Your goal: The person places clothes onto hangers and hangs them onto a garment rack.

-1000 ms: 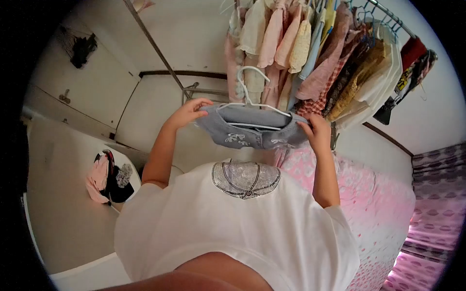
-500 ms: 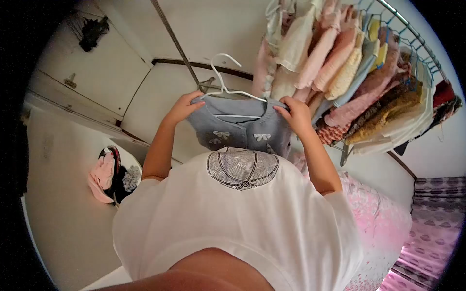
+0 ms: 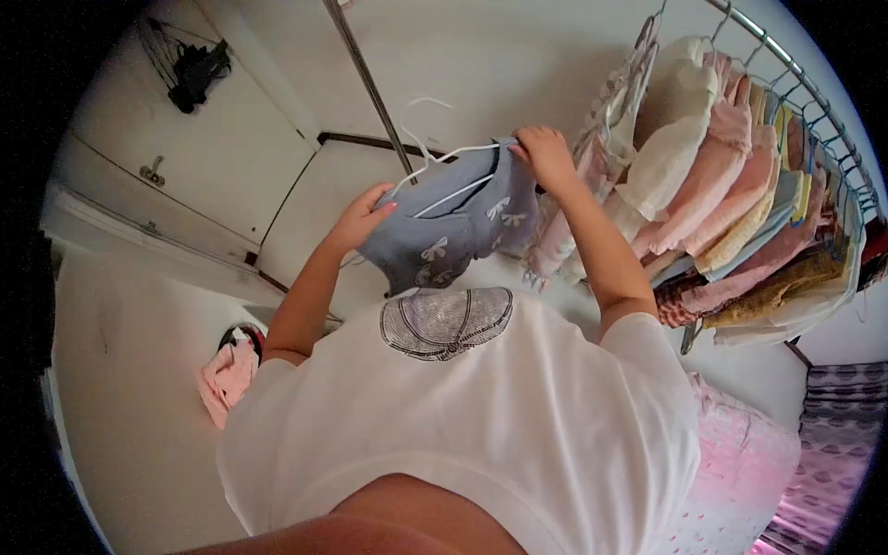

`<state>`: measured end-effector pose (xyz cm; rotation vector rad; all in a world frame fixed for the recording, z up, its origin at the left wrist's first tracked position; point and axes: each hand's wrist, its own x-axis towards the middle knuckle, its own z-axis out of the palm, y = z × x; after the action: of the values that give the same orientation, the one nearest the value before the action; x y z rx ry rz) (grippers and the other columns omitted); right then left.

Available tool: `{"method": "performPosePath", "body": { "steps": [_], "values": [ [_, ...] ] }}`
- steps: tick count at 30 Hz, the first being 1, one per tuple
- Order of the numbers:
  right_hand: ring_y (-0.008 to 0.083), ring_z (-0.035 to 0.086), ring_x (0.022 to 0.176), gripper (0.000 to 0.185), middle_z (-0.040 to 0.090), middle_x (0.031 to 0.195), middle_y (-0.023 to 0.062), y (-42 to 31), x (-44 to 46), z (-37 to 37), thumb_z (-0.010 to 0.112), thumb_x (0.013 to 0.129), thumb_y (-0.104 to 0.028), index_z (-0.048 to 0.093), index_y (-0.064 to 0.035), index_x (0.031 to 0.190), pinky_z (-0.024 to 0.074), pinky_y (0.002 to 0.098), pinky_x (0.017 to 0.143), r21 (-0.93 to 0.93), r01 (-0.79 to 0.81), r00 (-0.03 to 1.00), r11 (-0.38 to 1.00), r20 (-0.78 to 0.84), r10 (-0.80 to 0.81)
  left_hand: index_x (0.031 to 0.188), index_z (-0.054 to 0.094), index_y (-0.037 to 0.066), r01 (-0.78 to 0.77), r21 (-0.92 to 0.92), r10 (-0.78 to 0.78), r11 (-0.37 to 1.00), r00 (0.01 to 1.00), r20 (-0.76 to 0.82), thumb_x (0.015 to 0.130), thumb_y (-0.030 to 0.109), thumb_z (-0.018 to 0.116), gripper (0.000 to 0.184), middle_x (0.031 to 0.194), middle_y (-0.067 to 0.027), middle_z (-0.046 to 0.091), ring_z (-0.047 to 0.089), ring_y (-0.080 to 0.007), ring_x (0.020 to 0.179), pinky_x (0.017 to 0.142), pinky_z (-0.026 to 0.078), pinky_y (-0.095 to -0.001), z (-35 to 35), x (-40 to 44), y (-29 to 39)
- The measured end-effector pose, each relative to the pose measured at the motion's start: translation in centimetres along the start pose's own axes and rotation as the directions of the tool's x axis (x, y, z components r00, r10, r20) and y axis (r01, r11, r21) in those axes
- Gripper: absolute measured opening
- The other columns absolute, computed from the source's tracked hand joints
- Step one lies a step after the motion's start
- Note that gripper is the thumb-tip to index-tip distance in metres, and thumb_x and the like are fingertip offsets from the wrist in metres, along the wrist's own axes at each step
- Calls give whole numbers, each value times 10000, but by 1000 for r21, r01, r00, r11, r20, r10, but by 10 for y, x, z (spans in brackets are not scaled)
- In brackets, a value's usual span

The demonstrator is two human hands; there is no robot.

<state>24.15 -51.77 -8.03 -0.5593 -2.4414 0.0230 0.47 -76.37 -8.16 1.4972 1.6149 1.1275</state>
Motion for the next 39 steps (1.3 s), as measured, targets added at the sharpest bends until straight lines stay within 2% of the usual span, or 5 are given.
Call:
{"method": "performPosePath", "body": {
  "steps": [11,16,26,34,39],
  "values": [
    [350,457,994,427,495,1043,179,26,49,-10,627,736,-198,464,-31,1093,365,405,852,24,6,925,1000,-379,4,1108,488,21,-43,-296,40,954,999,-15,839,137,534,297,953,-44,551,497,-121,886,778,400,-248,-11,76,12],
    [294,398,1094,557,417,1141,176,-11,34,-7,653,728,-203,380,7,1166,315,359,933,405,-174,923,898,-250,292,1195,415,22,80,-638,-131,766,991,-33,860,87,470,346,1087,-74,496,475,-138,978,832,387,-259,12,124,31],
    [371,199,1235,937,184,1299,259,-47,32,-32,729,629,-232,135,46,1299,204,399,1025,554,-148,911,819,-246,331,1256,293,-11,-133,-645,253,752,963,97,859,105,484,456,1168,-101,452,403,-164,1106,956,305,-306,83,226,111],
    [167,464,1026,676,415,1217,147,-27,42,-81,451,718,21,182,48,1338,376,231,842,877,-131,810,463,-174,560,1229,342,-16,-346,-567,452,747,890,52,818,151,578,502,1075,-62,476,449,-136,999,873,359,-261,100,266,170],
    [140,484,995,579,481,1170,127,8,66,-114,460,744,-6,292,78,1292,383,218,838,810,-88,797,579,-291,529,1237,354,-24,-450,-582,596,677,800,75,811,155,586,517,1095,-65,488,470,-137,997,855,380,-255,104,336,188]
  ]
}}
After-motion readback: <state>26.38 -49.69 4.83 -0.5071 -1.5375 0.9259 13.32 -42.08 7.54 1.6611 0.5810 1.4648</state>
